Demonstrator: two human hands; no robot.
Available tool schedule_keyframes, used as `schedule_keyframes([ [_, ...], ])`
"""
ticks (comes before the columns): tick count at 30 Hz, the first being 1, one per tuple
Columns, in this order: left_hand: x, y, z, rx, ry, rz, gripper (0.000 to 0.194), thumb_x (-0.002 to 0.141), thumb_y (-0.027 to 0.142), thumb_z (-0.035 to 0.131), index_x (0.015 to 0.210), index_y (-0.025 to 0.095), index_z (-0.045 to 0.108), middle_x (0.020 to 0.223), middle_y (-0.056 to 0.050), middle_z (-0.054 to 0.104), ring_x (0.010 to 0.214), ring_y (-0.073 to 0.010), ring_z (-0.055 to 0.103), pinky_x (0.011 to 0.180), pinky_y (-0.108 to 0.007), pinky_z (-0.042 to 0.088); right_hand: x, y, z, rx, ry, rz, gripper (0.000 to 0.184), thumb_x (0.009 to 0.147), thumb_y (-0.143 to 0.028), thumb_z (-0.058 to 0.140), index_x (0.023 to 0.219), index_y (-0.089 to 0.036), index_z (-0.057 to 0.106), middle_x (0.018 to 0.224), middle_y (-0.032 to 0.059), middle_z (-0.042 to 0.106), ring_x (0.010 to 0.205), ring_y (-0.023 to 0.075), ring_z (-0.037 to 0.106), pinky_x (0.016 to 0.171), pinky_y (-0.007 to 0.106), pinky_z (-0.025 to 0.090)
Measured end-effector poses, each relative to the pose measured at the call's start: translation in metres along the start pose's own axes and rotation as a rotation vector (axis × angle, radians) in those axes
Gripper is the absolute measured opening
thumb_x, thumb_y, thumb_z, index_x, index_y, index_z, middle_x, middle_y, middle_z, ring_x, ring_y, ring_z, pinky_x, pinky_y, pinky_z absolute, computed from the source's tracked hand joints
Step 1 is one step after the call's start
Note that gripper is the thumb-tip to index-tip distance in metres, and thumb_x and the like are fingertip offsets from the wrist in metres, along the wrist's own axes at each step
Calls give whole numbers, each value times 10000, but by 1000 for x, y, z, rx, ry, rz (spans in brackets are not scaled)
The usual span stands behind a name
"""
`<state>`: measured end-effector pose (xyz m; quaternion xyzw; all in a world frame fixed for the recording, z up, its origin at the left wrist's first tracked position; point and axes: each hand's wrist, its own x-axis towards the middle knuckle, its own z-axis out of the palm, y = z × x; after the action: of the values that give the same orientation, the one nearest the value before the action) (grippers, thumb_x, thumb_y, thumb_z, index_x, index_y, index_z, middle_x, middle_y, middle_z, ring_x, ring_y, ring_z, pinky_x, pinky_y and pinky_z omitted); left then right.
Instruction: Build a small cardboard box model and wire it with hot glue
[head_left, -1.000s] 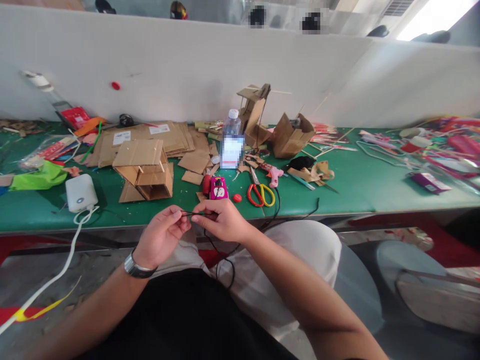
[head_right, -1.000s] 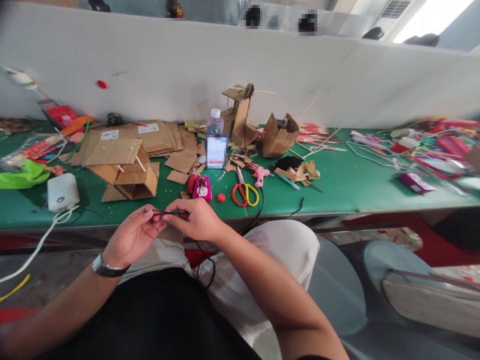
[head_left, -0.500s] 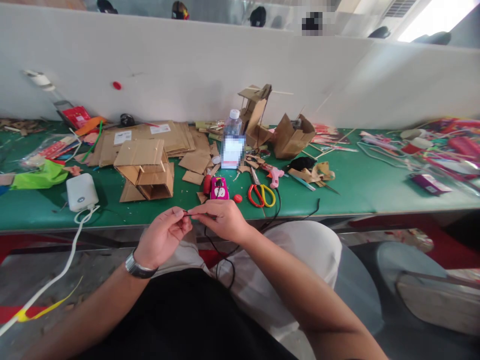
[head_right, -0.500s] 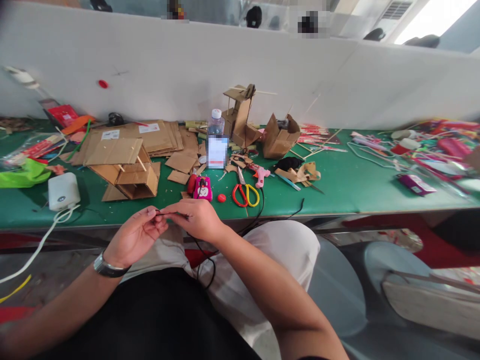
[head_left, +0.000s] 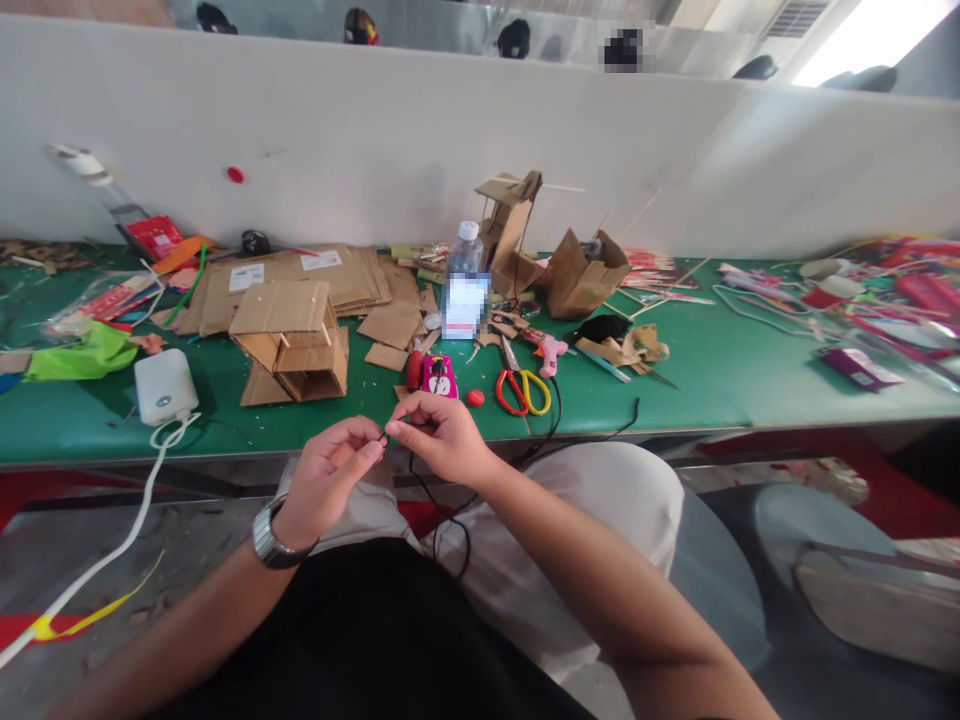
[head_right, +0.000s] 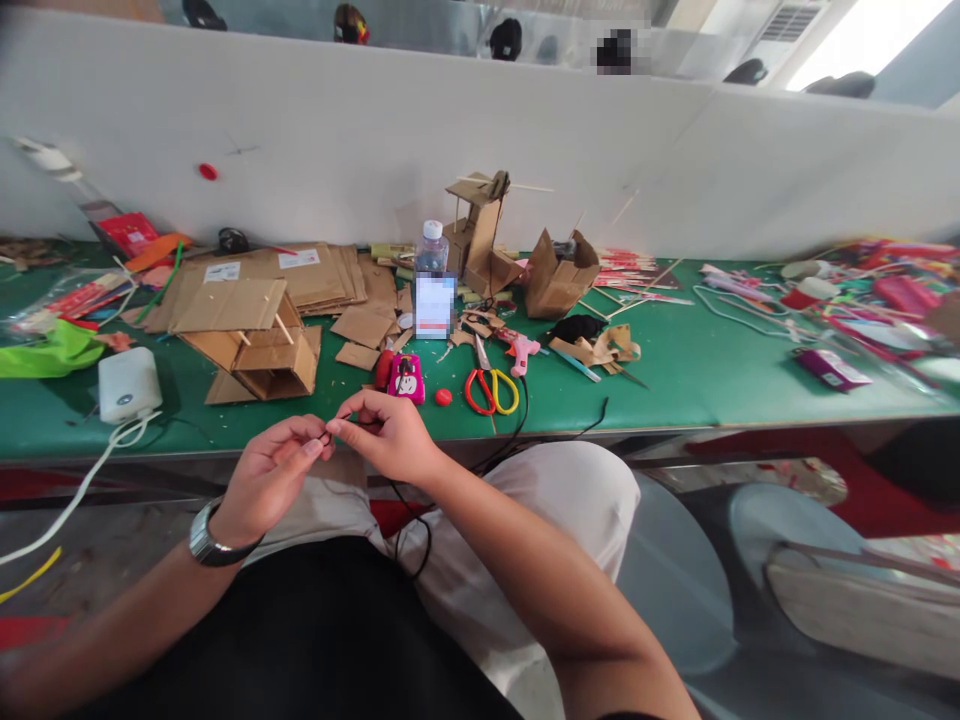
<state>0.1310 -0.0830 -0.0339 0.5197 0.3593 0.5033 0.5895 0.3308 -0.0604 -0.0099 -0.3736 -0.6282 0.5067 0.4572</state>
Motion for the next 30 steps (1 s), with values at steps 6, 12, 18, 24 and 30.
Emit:
schedule_keyframes([
  [6,2,8,7,-242,15,-44,209,825,370,891,877,199,784,841,-24,664,760,-131,614,736,-264,511,2,0,1,73,17,-23,504,855,-642,808,819,-165,648,680,-32,525,608,94,401,557,242,327],
  [12,5,9,10,-320,79,-134,257,761,355,944,865,175,794,791,-25,703,719,-113,647,699,-227,530,1,4,1,31,36,-9,478,840,-608,842,866,-153,700,651,-43,531,579,84,380,543,240,310],
  [18,4,7,10,-270,103,-121,277,749,371,953,872,179,795,809,-35,743,725,-127,680,707,-242,568,1,9,3,49,8,-52,420,907,-561,787,951,-144,761,856,58,738,719,134,604,661,256,470],
  [24,1,5,4,31,154,-30,277,820,419,893,931,186,796,848,-55,756,784,-167,696,739,-268,564,0,1,1,-31,-34,-19,408,977,-550,689,933,-144,693,766,7,623,661,110,487,602,242,388],
  [30,1,14,2,364,146,217,102,862,279,836,940,216,818,926,-65,765,865,-201,689,811,-280,538,-1,-3,-3,-67,-185,-15,415,983,-557,657,889,-154,633,732,-22,540,678,117,453,633,250,382],
])
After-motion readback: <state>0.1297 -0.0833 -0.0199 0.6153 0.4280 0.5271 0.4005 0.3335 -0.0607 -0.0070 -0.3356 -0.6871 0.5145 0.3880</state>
